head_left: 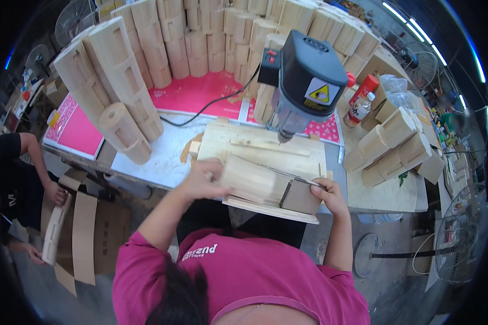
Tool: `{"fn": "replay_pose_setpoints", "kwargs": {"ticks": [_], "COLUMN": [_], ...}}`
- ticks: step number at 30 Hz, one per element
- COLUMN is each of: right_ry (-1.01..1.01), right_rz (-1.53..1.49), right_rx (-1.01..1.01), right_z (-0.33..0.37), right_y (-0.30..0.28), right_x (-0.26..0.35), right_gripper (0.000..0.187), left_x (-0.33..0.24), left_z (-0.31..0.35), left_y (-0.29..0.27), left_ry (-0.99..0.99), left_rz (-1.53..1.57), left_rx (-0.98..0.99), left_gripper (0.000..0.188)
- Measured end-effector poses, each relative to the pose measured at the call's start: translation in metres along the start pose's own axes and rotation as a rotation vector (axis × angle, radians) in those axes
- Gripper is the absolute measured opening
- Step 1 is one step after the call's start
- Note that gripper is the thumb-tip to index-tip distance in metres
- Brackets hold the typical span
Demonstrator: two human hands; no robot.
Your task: Using a drill press machine to create holes or grooves in cylindrical wood blocks.
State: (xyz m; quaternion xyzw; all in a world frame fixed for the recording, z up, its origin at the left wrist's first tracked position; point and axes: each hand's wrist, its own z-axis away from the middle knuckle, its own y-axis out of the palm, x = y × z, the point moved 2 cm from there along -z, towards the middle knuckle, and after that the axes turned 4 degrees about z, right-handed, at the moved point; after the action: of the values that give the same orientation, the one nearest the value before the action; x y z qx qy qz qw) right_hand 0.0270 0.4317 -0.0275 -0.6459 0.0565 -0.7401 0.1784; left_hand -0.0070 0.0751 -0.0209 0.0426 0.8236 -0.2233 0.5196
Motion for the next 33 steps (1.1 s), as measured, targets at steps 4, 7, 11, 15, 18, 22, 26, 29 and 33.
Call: {"fn": "replay_pose_setpoints", "kwargs": {"ticks": [4, 7, 11, 15, 18, 22, 26, 29, 33], "right_ry": [0.163, 0.219, -0.105, -0.204, -0.37, -0.407, -0.352, -0.33, -0.308], "right_rz": [-0.167, 0.046, 0.083, 0.082, 0.221, 0.158, 0.07, 0.024, 0.001], "right_rx": [-0.026, -0.032, -0.14, -0.2, -0.235, -0.229, -0.195, -0.187, -0.186], "right_z": [0.007, 0.016, 0.035, 0.043, 0.033, 0.015, 0.008, 0.002, -0.004], "right_y": [0.018, 0.028, 0.024, 0.01, 0.012, 0.01, 0.007, 0.005, 0.006], "right_x": [-0.034, -0.015, 0.03, 0.059, 0.061, 0.034, 0.009, -0.006, -0.009], "right_gripper": [0.021, 0.02, 0.017, 0.016, 0.017, 0.016, 0.016, 0.016, 0.016], "left_x": [-0.009, -0.007, -0.018, -0.024, -0.021, 0.018, 0.02, 0.032, 0.033], "left_z": [0.032, 0.036, 0.035, 0.031, 0.022, 0.016, 0.007, 0.0, -0.009], "left_y": [-0.055, -0.067, -0.049, -0.029, -0.015, 0.006, 0.016, 0.017, 0.029], "left_ry": [-0.429, -0.549, -0.63, -0.624, -0.644, -0.624, -0.68, -0.684, -0.686], "left_rz": [0.373, 0.585, 0.567, 0.56, 0.524, 0.522, 0.51, 0.453, 0.504], "left_rx": [-0.406, -0.499, -0.536, -0.469, -0.43, -0.452, -0.416, -0.374, -0.29], "left_gripper": [0.019, 0.024, 0.029, 0.029, 0.029, 0.031, 0.029, 0.034, 0.036]}}
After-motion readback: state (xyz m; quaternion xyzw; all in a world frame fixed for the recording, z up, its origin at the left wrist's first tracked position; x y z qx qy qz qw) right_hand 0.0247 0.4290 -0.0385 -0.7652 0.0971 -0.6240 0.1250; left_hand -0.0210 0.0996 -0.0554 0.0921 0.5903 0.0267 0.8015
